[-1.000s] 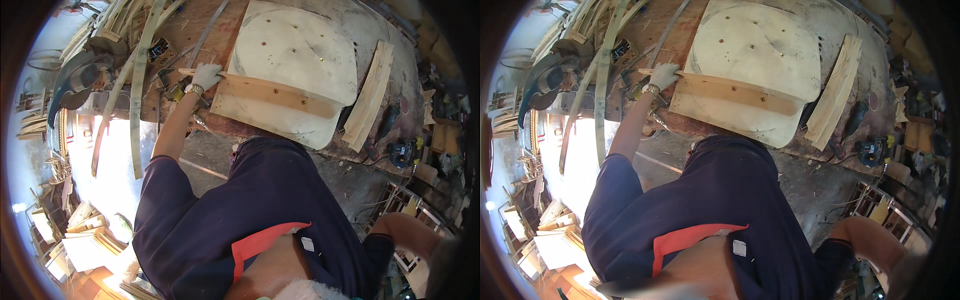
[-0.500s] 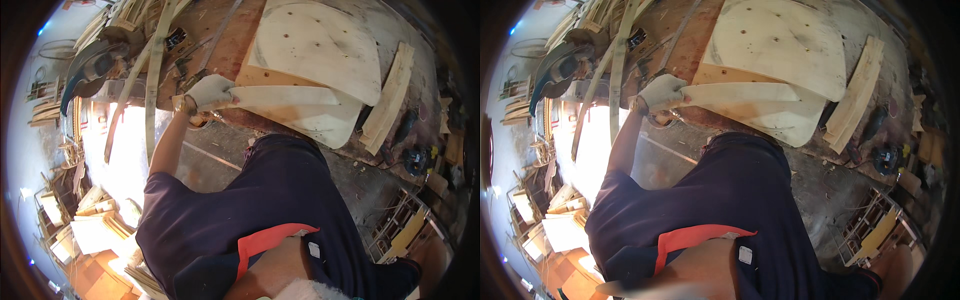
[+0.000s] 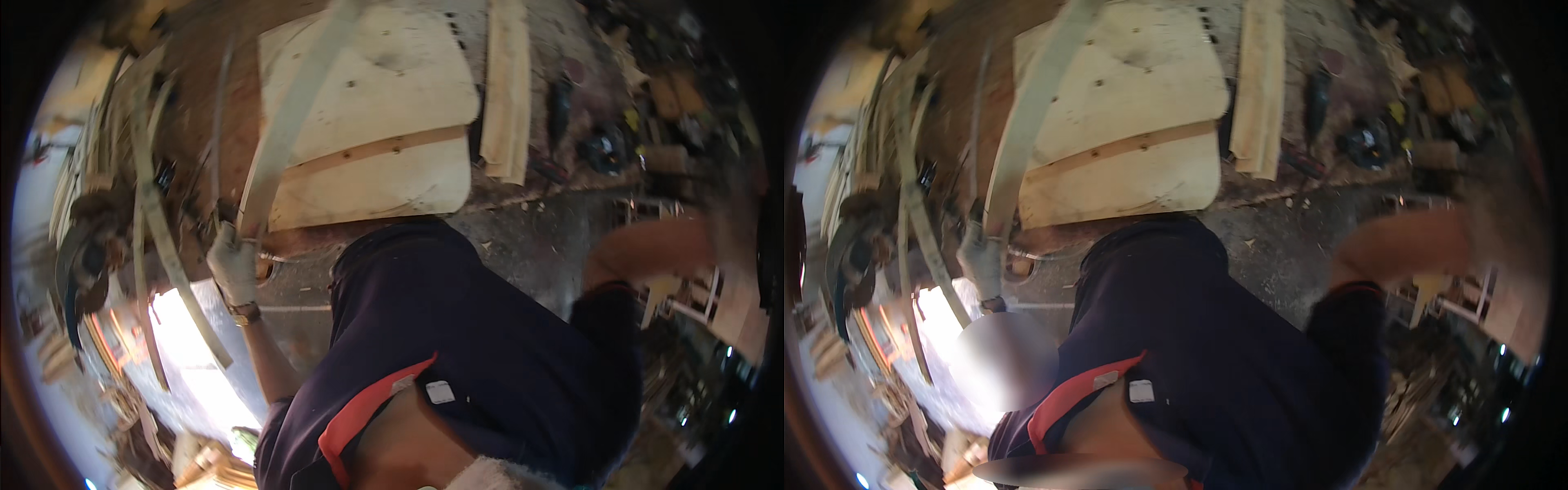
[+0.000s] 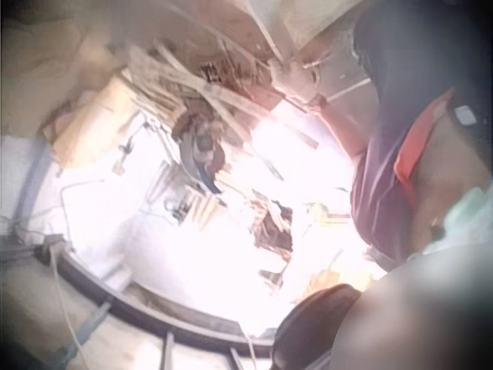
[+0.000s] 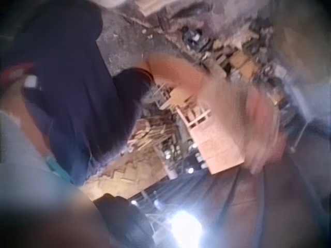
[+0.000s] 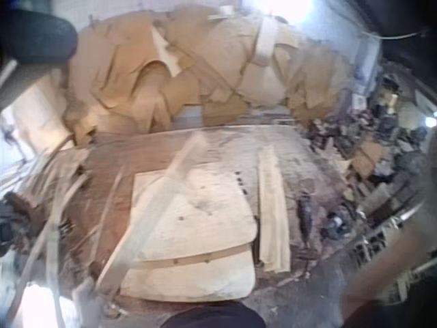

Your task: The person assembles wooden slats onto a curved wooden base, marking positions with a pen and cutting slats to size using a miter saw. They repeatedly place, measure, and cut pieces, then fit them into the base.

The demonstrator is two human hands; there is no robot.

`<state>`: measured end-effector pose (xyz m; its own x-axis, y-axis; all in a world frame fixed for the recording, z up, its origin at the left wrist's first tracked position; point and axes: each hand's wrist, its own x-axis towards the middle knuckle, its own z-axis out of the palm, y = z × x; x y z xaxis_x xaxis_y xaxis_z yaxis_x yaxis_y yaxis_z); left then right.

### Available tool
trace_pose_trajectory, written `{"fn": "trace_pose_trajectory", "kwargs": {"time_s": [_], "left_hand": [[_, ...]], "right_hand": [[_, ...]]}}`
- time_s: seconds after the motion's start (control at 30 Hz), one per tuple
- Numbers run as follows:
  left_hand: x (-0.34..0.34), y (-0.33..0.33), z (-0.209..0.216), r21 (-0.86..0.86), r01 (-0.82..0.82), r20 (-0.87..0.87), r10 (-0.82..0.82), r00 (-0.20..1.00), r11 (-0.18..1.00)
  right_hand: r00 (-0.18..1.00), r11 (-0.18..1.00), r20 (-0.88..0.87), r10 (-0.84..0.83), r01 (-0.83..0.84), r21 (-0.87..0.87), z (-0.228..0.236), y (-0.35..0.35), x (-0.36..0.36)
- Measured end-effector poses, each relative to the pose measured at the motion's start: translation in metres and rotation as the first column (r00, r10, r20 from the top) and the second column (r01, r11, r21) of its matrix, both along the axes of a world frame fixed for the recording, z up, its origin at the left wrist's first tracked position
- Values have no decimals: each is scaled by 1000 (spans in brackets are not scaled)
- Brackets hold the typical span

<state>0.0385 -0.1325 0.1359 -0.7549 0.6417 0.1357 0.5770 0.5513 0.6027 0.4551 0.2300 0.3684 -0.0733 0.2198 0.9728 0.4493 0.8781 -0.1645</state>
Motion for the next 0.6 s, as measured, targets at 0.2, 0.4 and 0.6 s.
{"fn": "trace_pose_trajectory", "kwargs": {"time_s": [0.2,0.4,0.6], "left_hand": [[49,35,-88,92,-89,356,51,933,992],[57,75,-119,-84,-29,464,64,883,996],[70,85,-137,16,-57,708,29,706,998]], "right_hand": [[877,420,440,-195,480,-770,-245,39,-16],[537,242,844,-6,819,-520,-370,-7,-38],[538,200,838,90,815,-544,-354,-11,-38]]}}
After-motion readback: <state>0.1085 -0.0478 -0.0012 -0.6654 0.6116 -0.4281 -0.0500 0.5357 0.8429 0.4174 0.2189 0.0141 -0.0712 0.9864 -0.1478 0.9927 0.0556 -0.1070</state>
